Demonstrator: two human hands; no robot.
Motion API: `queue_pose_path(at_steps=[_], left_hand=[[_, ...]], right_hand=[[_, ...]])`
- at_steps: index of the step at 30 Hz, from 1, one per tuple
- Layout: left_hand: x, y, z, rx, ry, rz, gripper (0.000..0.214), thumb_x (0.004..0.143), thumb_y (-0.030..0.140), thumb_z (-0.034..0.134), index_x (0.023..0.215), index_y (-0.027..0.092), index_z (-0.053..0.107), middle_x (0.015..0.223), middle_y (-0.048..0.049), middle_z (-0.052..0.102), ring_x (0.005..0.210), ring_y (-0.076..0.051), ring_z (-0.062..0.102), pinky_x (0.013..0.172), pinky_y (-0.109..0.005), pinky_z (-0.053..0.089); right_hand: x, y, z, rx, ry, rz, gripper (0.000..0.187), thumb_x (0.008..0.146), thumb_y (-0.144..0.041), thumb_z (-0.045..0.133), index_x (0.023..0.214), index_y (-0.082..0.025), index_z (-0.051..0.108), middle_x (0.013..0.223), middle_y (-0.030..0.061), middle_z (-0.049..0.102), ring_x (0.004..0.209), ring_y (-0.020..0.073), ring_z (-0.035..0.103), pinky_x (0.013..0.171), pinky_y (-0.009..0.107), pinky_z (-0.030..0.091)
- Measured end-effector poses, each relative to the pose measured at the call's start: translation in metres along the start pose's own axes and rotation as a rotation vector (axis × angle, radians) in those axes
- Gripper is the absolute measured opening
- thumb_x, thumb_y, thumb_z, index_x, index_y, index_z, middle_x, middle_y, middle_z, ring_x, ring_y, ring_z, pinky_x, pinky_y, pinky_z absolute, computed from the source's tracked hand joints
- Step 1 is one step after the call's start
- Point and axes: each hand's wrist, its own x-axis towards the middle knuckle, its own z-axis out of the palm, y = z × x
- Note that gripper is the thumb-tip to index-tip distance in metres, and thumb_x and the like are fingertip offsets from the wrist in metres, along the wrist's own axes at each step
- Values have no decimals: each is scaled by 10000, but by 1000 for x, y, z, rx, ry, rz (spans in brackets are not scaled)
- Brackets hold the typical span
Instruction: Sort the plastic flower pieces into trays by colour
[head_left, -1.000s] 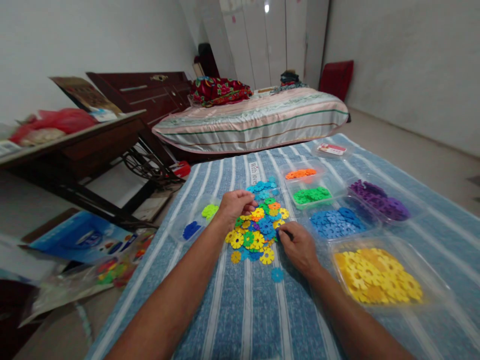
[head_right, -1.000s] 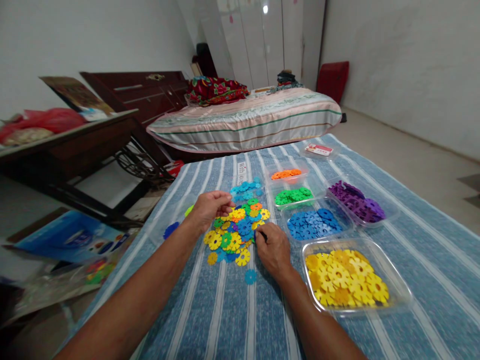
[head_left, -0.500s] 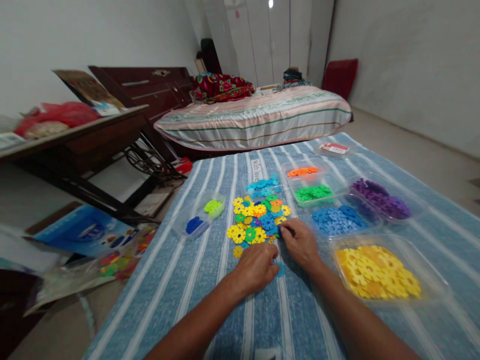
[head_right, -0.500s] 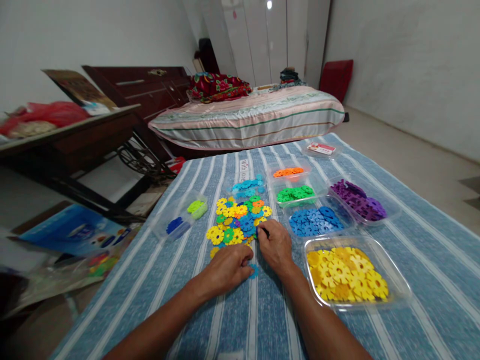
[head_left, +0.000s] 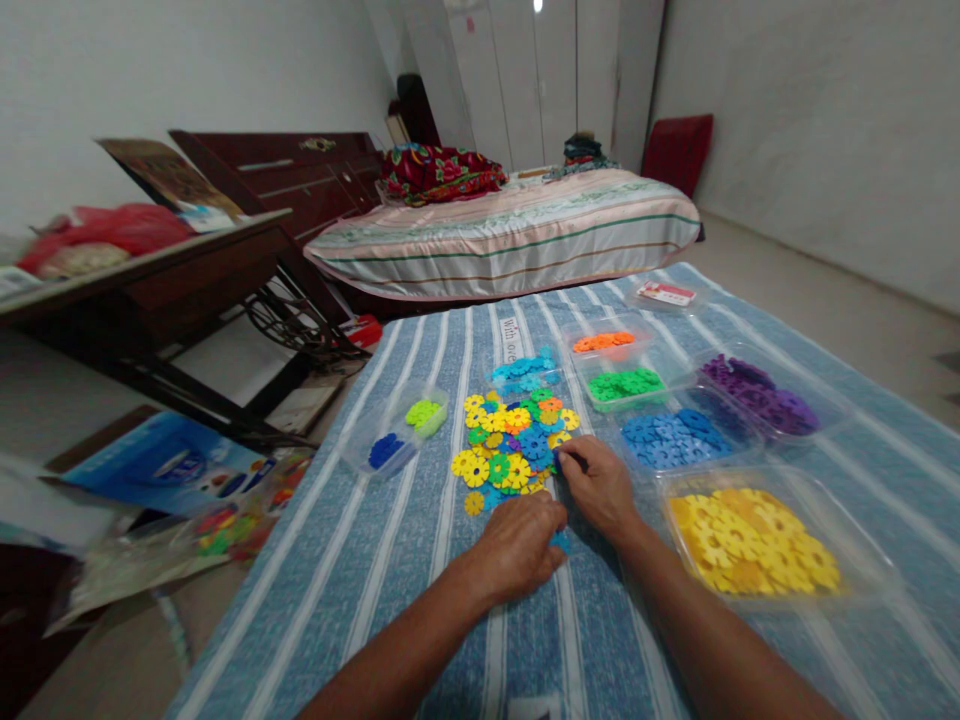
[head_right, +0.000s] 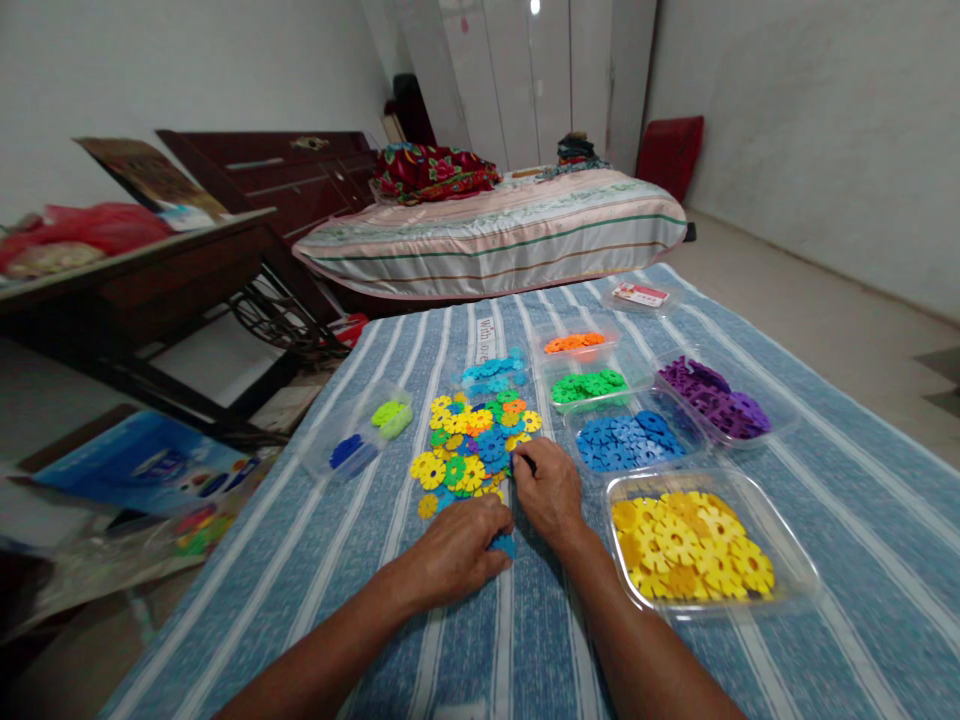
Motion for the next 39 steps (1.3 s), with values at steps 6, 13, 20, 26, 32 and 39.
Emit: queue_pose_path(at_steps=[6,13,20,26,32,39], left_hand=[[9,-10,-4,-270,-78,-5,25,664,166,624,653,178,606,562,45,541,557,-109,476,527,-221,298],[39,-43,-22,-885,25,-132,142,643,229,674,589,154,567,450,56,502,412,-74,444,442,-194,324],[86,-51,-93,-1503,624,-254,124,706,185,679,756,133,578,606,-8,647,522,-84,601,529,-181,487],[86,-46,-85,-1391,515,-351,140,710,216,670,760,120,582,627,-29,665,502,-83,595,482,-170,466],[64,-49,-38,-911,410,-223,78,677,221,598,671,144,593,540,30,589,466,-77,523,469,-180,402],[33,-64,-18,-507,479,-185,147,738,258,526,744,158,634,600,28,576,571,-110,522,541,-211,381]], right_hand=[[0,-1,0,-9,0,3,177,842,-243,490,805,-200,658,822,41,654,802,193,577,750,299,431],[0,-1,1,-14,0,5,182,843,-244,488,807,-194,660,819,46,650,806,194,581,758,301,431],[0,-2,0,3,-3,6,185,842,-254,488,805,-201,661,828,40,653,807,188,578,766,296,433],[1,-3,-1,0,-11,3,192,842,-248,481,798,-202,662,814,43,654,798,191,579,763,302,437],[1,-4,-1,-5,-7,5,184,842,-246,483,792,-215,657,821,39,656,800,188,585,764,294,440],[1,-1,0,-8,-20,7,173,838,-245,496,801,-200,659,822,44,649,802,191,581,746,292,438]])
